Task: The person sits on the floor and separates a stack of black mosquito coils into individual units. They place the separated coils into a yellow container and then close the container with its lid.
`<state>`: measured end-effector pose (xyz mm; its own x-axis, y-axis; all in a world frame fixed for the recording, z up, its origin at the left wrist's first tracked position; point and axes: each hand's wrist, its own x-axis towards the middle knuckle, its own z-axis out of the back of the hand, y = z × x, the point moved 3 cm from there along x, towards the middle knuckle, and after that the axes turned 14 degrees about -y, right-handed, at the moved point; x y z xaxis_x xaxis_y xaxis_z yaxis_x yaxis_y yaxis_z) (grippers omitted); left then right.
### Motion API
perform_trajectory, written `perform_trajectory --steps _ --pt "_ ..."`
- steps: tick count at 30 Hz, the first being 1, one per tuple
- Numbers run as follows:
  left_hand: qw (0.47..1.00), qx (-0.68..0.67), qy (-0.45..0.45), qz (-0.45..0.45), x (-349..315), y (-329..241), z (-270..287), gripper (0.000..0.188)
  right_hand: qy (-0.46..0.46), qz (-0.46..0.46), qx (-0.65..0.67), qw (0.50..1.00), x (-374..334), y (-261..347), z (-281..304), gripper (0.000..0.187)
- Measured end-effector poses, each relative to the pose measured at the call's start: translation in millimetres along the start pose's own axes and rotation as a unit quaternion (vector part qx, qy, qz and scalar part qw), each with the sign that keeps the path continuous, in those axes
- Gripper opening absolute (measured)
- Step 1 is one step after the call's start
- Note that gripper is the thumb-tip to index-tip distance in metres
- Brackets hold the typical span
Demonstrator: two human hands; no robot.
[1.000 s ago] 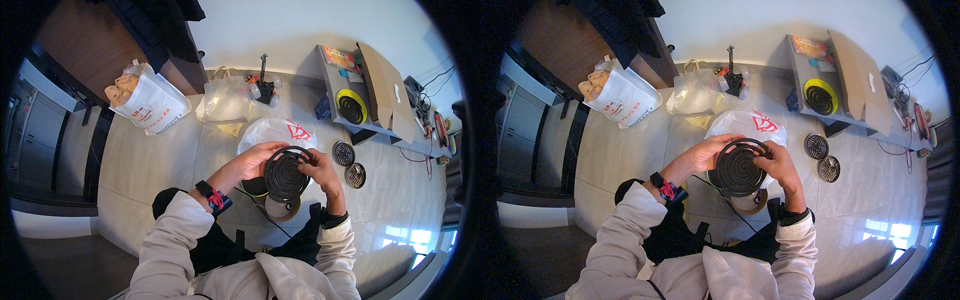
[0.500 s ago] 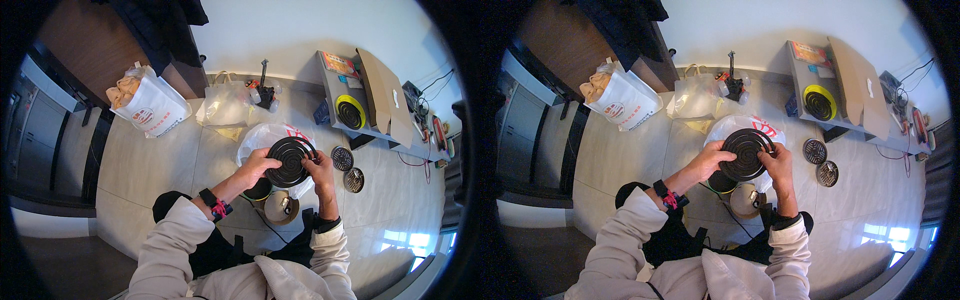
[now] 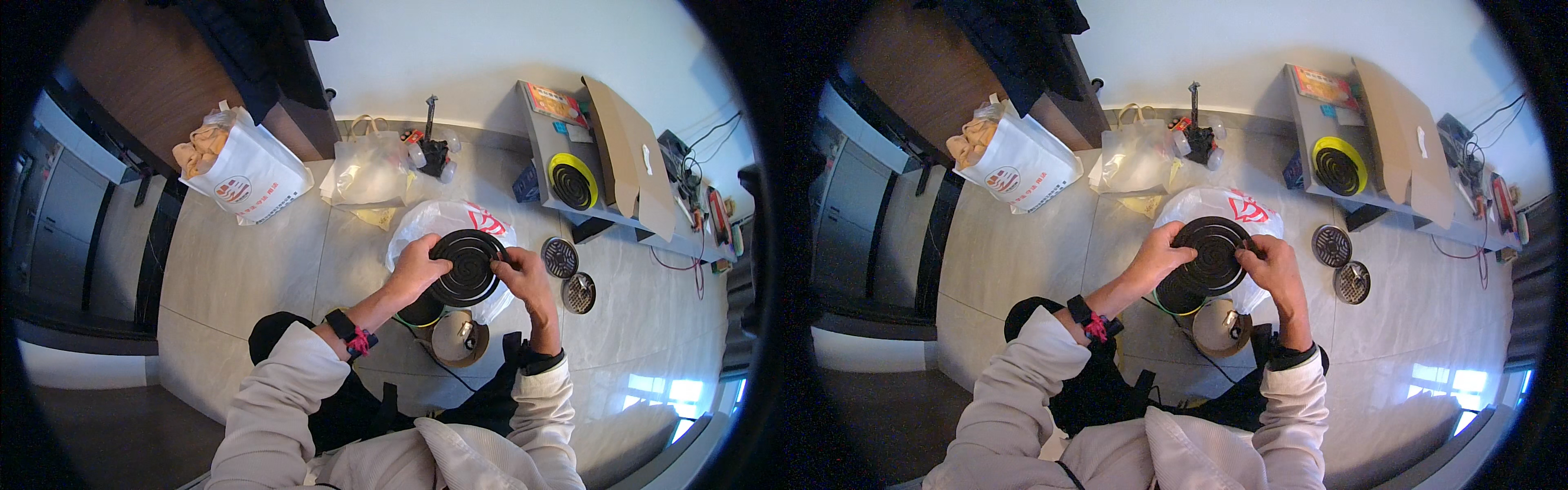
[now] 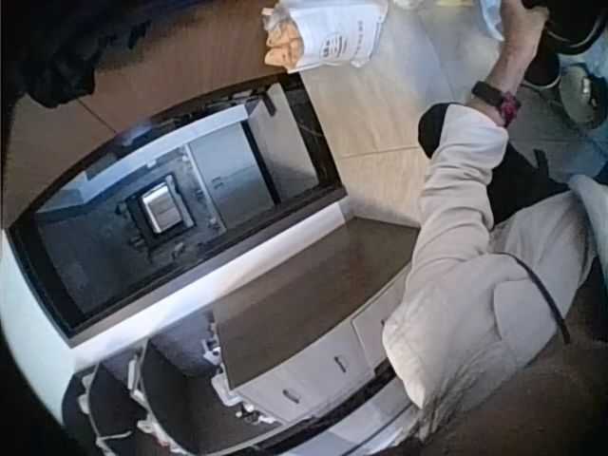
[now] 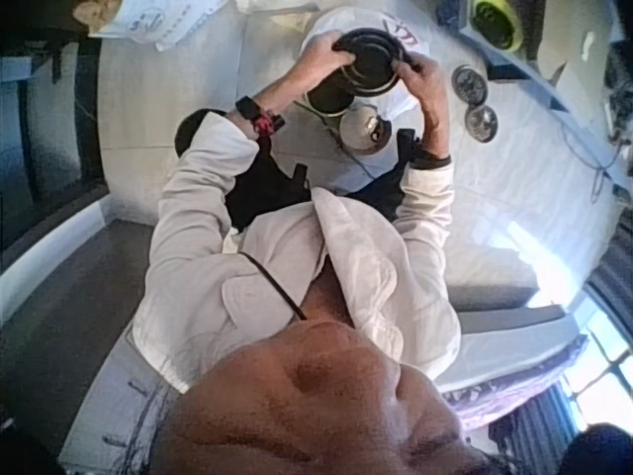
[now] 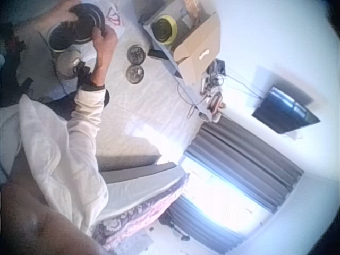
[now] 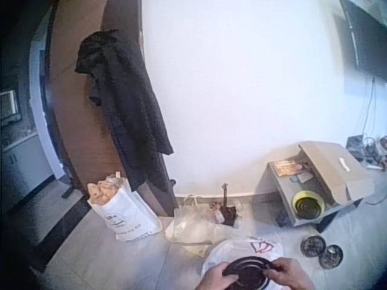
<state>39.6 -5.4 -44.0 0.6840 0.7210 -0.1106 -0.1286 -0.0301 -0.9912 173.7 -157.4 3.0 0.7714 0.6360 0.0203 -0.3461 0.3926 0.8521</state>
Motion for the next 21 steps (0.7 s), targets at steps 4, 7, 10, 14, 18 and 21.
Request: perform_trajectory --steps 4,7,10,14,18,21 --pt "0.999 -0.037 0.025 -0.005 -1 -3 -5 0.028 0.017 0.021 -0.08 0.996 4 7 5 0.014" --pt "0.999 -0.038 0.021 -0.012 -2 -6 -7 0.028 0.035 0.01 -0.014 0.999 5 7 5 0.013" --pt "0.999 -0.002 0.031 -0.014 -2 -8 -6 0.029 0.069 -0.029 -0.003 0.997 9 3 4 0.013" --pt "0.998 -0.02 0.053 -0.003 -4 -14 -6 0.028 0.119 -0.031 0.068 0.99 12 2 6 0.012" --pt "0.984 -0.102 0.133 0.061 -9 -20 -11 0.028 0.141 -0.047 0.076 0.986 17 0 7 0.01" --pt "0.94 -0.187 0.153 0.24 -12 -16 -11 0.028 0.14 -0.052 0.072 0.986 18 -3 7 0.01"
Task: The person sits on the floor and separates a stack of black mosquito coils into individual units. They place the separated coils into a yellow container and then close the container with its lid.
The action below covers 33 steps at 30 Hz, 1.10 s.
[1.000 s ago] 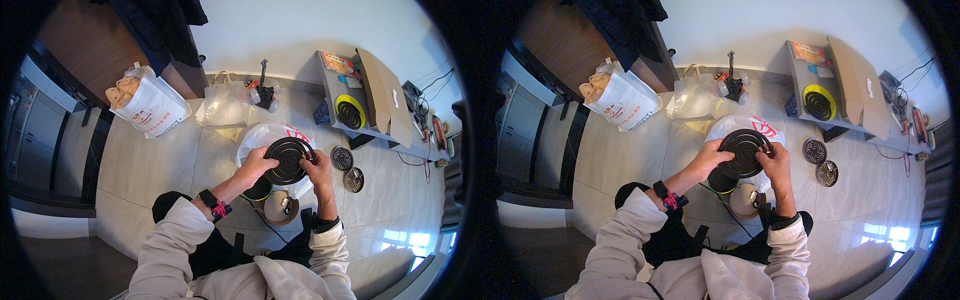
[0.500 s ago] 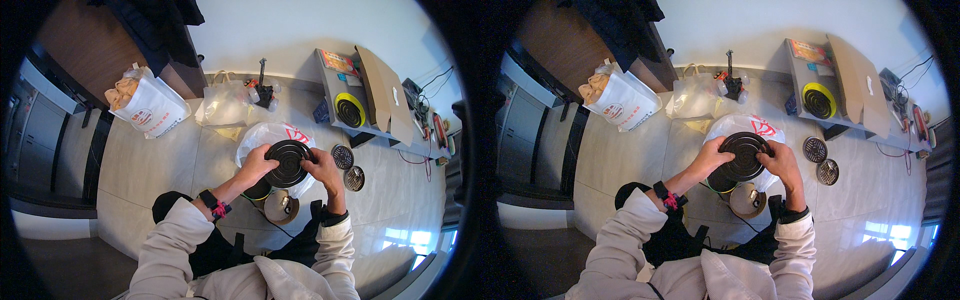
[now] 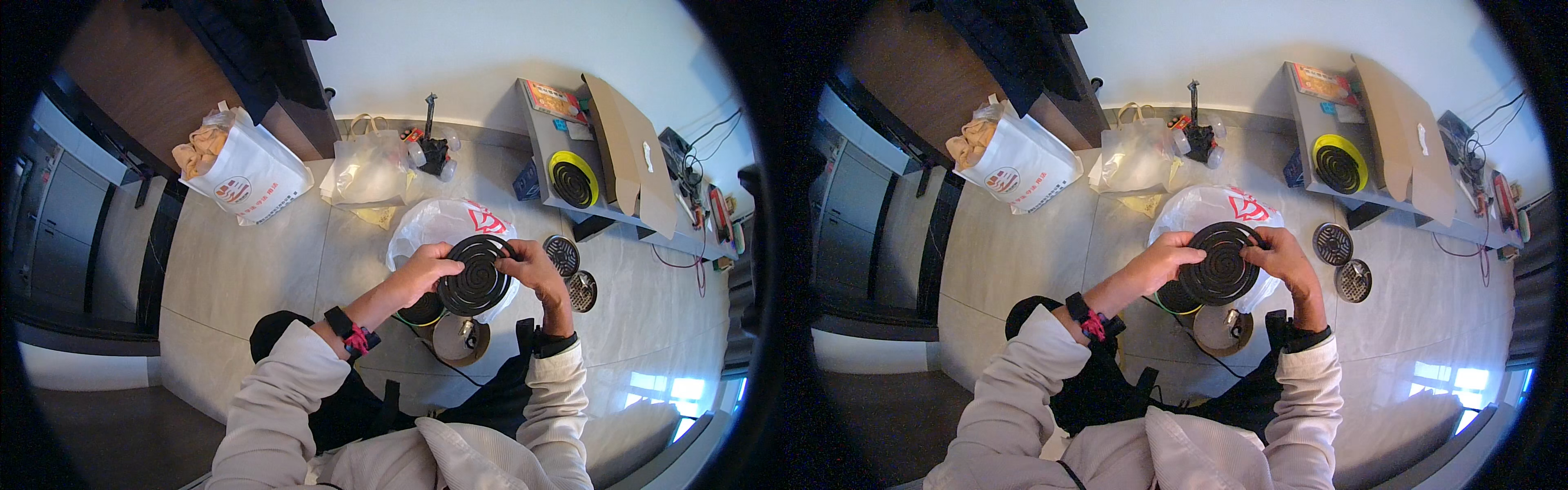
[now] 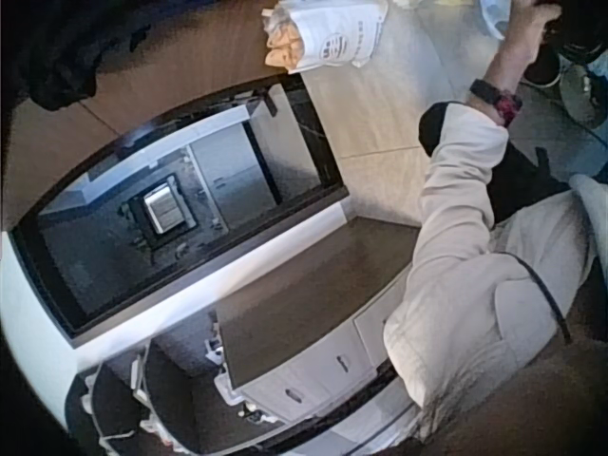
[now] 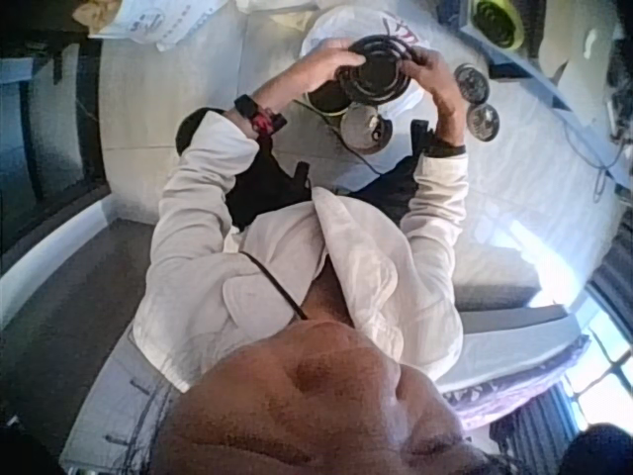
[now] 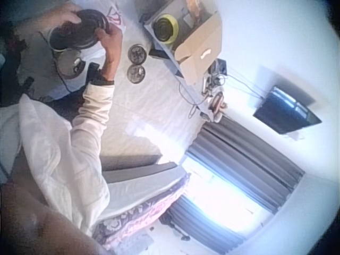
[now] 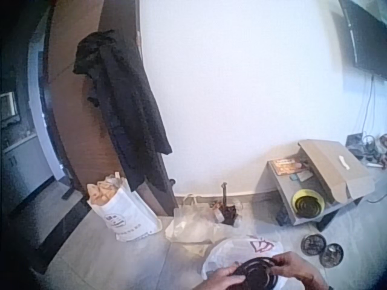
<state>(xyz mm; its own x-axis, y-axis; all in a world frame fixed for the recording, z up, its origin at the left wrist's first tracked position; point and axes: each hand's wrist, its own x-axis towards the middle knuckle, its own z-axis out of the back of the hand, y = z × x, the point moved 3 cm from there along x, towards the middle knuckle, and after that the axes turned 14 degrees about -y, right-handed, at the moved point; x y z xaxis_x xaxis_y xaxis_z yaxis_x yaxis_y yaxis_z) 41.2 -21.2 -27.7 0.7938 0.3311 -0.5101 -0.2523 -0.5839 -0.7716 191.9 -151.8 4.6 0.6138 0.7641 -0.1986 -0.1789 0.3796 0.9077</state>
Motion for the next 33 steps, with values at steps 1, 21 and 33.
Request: perform_trajectory --steps 1,21,33 --pt "1.0 -0.018 0.008 0.007 -1 -1 1 0.026 0.0 -0.005 0.005 1.0 0 -1 0 0.01" --pt "0.976 -0.079 0.083 0.183 -1 -4 6 0.038 0.031 0.079 0.015 0.996 -10 7 -13 0.011" --pt "0.98 -0.011 0.154 0.126 -2 1 3 0.04 0.142 0.072 -0.041 0.986 -9 17 -11 0.02"
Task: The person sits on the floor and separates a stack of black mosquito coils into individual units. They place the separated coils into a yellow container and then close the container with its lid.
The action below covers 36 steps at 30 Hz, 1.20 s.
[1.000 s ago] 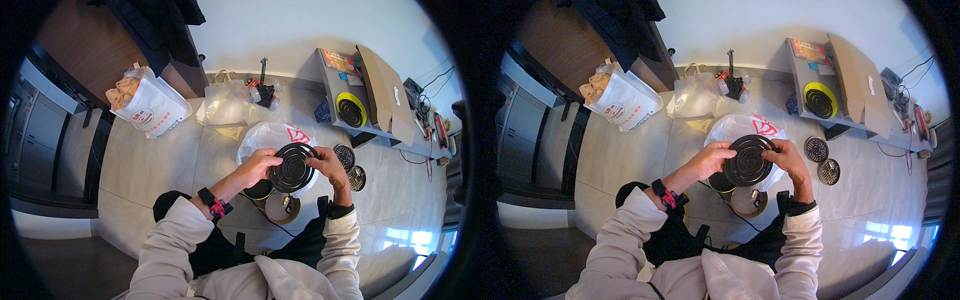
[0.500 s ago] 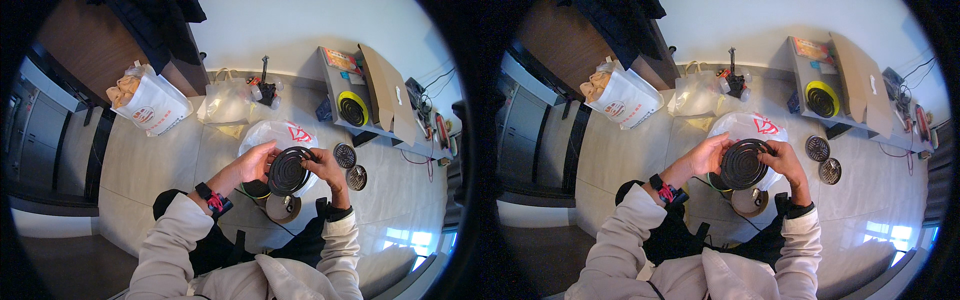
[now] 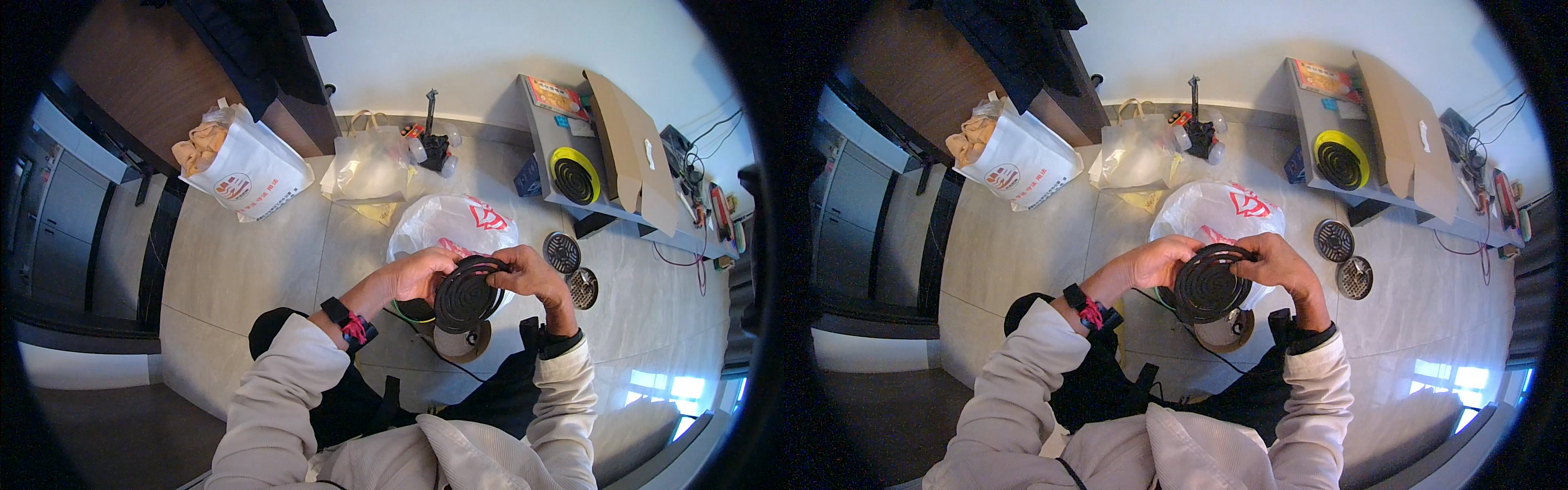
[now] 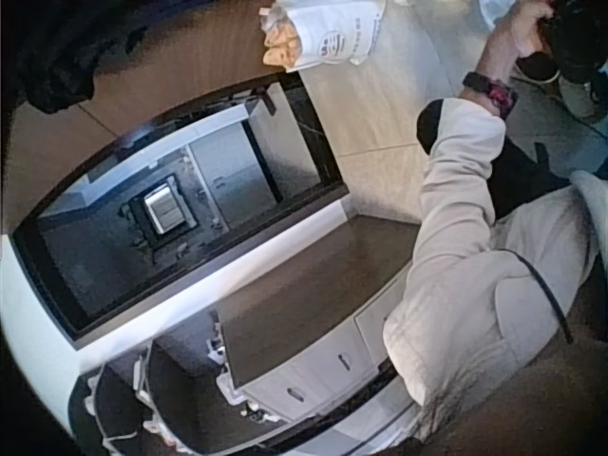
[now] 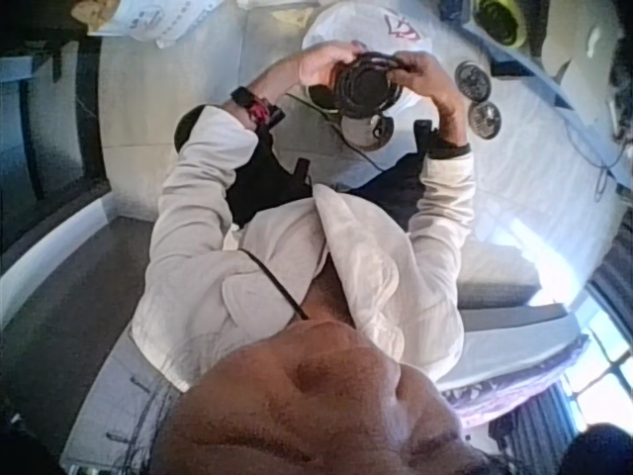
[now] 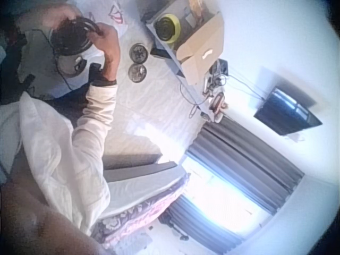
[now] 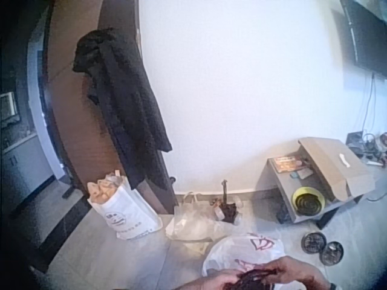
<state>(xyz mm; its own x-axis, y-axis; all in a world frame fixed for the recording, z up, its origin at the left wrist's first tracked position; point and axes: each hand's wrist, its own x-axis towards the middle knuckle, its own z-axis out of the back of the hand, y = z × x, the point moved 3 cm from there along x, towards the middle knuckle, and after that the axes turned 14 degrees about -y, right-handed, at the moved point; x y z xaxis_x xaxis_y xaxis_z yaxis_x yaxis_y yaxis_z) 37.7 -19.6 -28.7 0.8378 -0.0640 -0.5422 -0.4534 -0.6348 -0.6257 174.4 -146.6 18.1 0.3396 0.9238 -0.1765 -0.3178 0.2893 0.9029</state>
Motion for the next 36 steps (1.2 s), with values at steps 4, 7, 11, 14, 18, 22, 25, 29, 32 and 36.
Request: perform_trajectory --steps 4,7,11,14,18,22,25,29,32,36 --pt "0.999 -0.013 0.01 0.043 4 7 4 0.038 -0.004 0.02 -0.08 0.997 1 1 -5 0.019" --pt "0.998 -0.021 0.024 0.057 5 9 8 0.034 -0.03 0.1 -0.133 0.986 3 2 -7 0.021" --pt "0.994 -0.068 -0.008 0.09 5 12 8 0.03 -0.059 0.136 -0.155 0.977 -1 4 -6 0.021" --pt "0.996 -0.027 -0.031 0.078 8 11 4 0.03 -0.075 0.138 -0.172 0.972 -6 8 -7 0.019" --pt "0.996 0.084 -0.025 0.029 7 7 -2 0.029 -0.094 0.159 -0.216 0.959 -14 17 -9 0.018" --pt "0.995 0.091 0.022 -0.045 -1 -3 -15 0.029 -0.104 0.178 -0.247 0.947 -18 21 -8 0.018" --pt "0.979 0.19 -0.023 -0.064 -5 -13 -25 0.032 -0.116 0.201 -0.225 0.946 -23 22 -5 0.021" --pt "0.972 0.225 -0.003 -0.064 -10 -21 -42 0.035 -0.113 0.167 -0.167 0.965 -31 22 1 0.021" --pt "0.975 0.22 -0.005 -0.029 -8 -26 -50 0.038 -0.099 0.132 -0.101 0.981 -37 25 11 0.02" --pt "0.954 0.29 -0.036 -0.074 -3 -33 -62 0.039 -0.088 0.099 -0.051 0.99 -48 24 23 0.017"
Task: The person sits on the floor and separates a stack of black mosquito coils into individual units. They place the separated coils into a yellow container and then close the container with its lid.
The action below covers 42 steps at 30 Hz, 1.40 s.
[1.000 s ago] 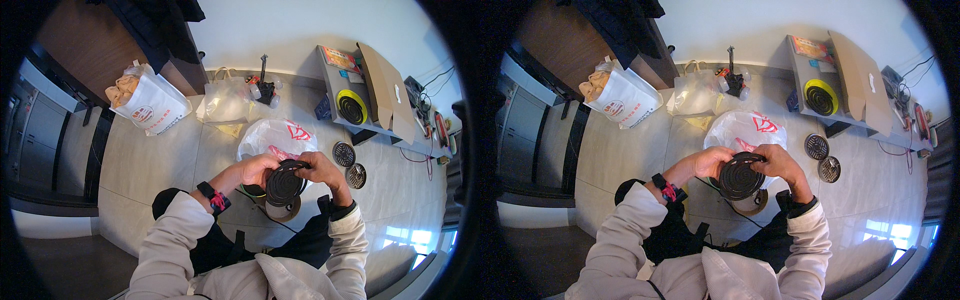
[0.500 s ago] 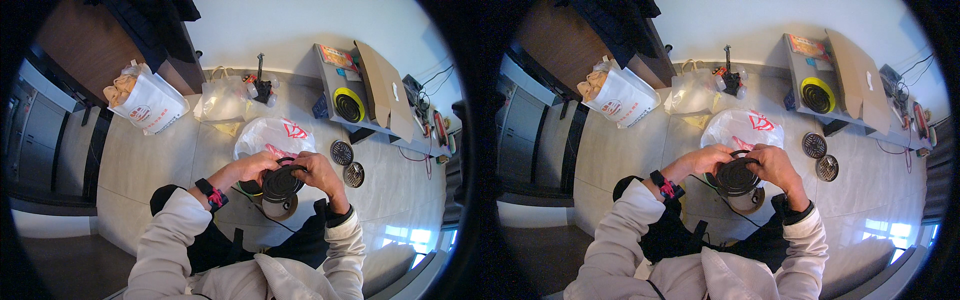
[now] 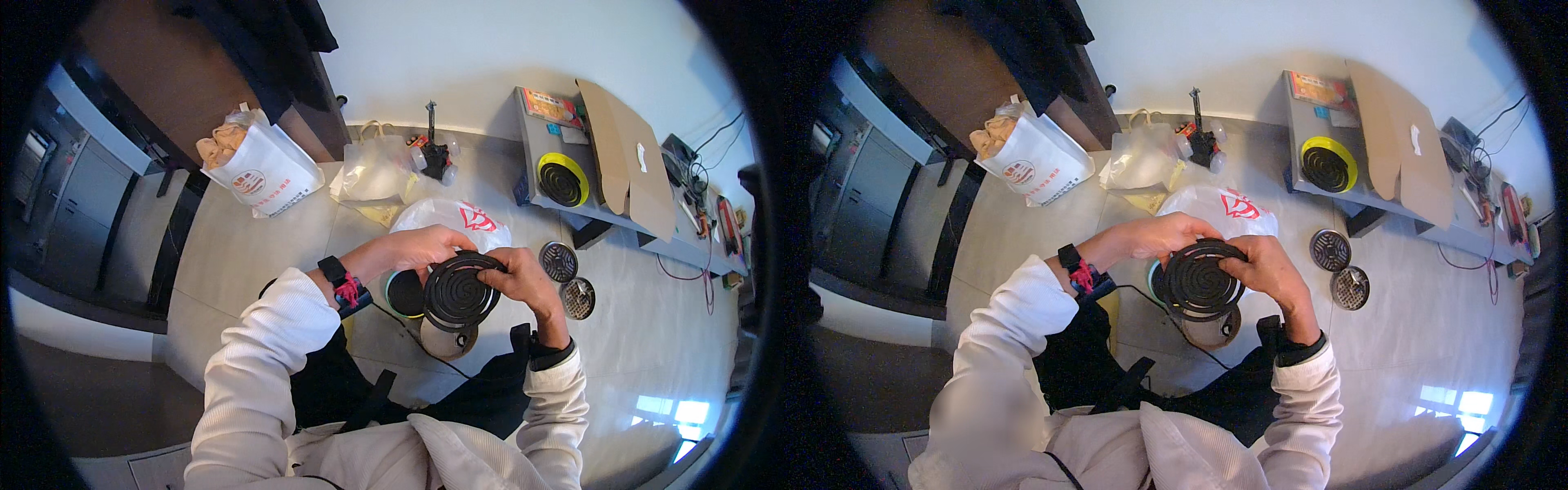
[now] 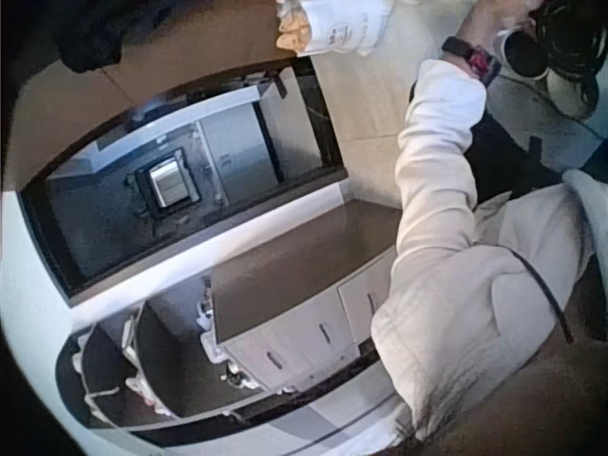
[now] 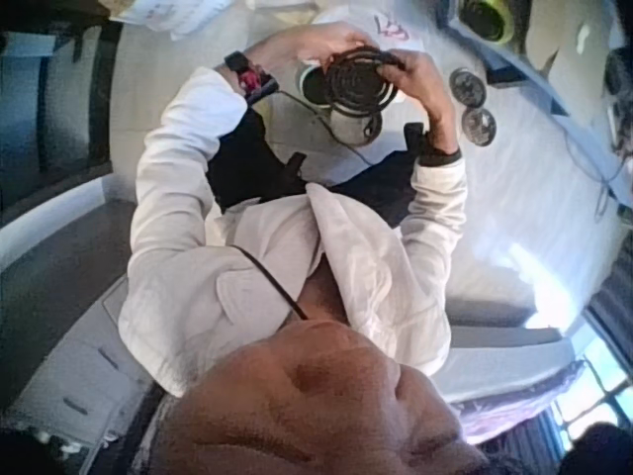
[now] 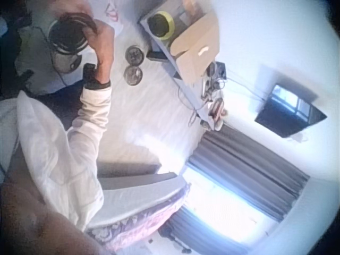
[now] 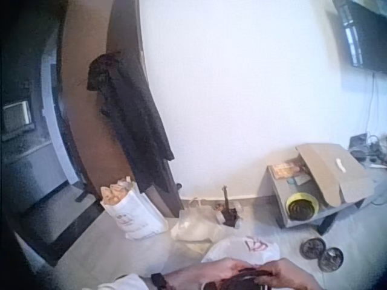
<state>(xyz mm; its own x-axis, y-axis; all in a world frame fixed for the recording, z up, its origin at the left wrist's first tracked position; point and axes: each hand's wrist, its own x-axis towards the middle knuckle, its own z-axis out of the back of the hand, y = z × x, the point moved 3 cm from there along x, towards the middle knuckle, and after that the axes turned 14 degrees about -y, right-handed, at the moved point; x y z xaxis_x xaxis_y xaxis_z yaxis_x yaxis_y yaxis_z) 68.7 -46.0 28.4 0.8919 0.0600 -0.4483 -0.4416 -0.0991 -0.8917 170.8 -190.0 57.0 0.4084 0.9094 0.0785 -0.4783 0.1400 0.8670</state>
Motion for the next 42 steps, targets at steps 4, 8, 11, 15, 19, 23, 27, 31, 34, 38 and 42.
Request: perform_trajectory --steps 4,8,11,15,19,23,27,31,34,38,42 --pt "0.998 0.037 -0.054 0.0 1 -8 -8 0.04 -0.009 -0.046 0.057 0.997 -1 -16 8 0.013" --pt "0.994 -0.104 -0.02 0.04 5 -11 -8 0.04 -0.067 -0.07 0.085 0.992 -3 -36 20 0.013" --pt "0.984 -0.17 -0.033 0.033 12 0 -6 0.036 -0.101 -0.138 0.116 0.978 0 -51 21 0.012" --pt "0.988 -0.106 -0.108 -0.027 25 28 6 0.028 -0.168 -0.189 0.142 0.957 11 -66 10 0.009" --pt "0.987 -0.108 -0.109 -0.054 47 45 33 0.02 -0.226 -0.228 0.15 0.935 22 -77 -5 0.008" --pt "0.984 -0.145 -0.093 -0.039 66 60 55 0.019 -0.263 -0.252 0.119 0.924 32 -84 -20 0.01" --pt "0.979 -0.193 -0.04 -0.044 77 71 71 0.019 -0.294 -0.297 0.091 0.904 36 -84 -32 0.01" --pt "0.983 -0.174 -0.009 -0.058 87 76 84 0.02 -0.315 -0.328 0.044 0.89 41 -76 -41 0.01" --pt "0.982 -0.178 -0.005 -0.062 96 77 87 0.023 -0.337 -0.328 -0.012 0.882 48 -62 -43 0.01" --pt "0.975 -0.151 -0.049 -0.156 107 72 81 0.029 -0.368 -0.346 -0.093 0.858 46 -39 -41 0.011" --pt "0.955 -0.028 -0.132 -0.264 105 70 64 0.034 -0.383 -0.361 -0.182 0.83 29 -32 -42 0.017"
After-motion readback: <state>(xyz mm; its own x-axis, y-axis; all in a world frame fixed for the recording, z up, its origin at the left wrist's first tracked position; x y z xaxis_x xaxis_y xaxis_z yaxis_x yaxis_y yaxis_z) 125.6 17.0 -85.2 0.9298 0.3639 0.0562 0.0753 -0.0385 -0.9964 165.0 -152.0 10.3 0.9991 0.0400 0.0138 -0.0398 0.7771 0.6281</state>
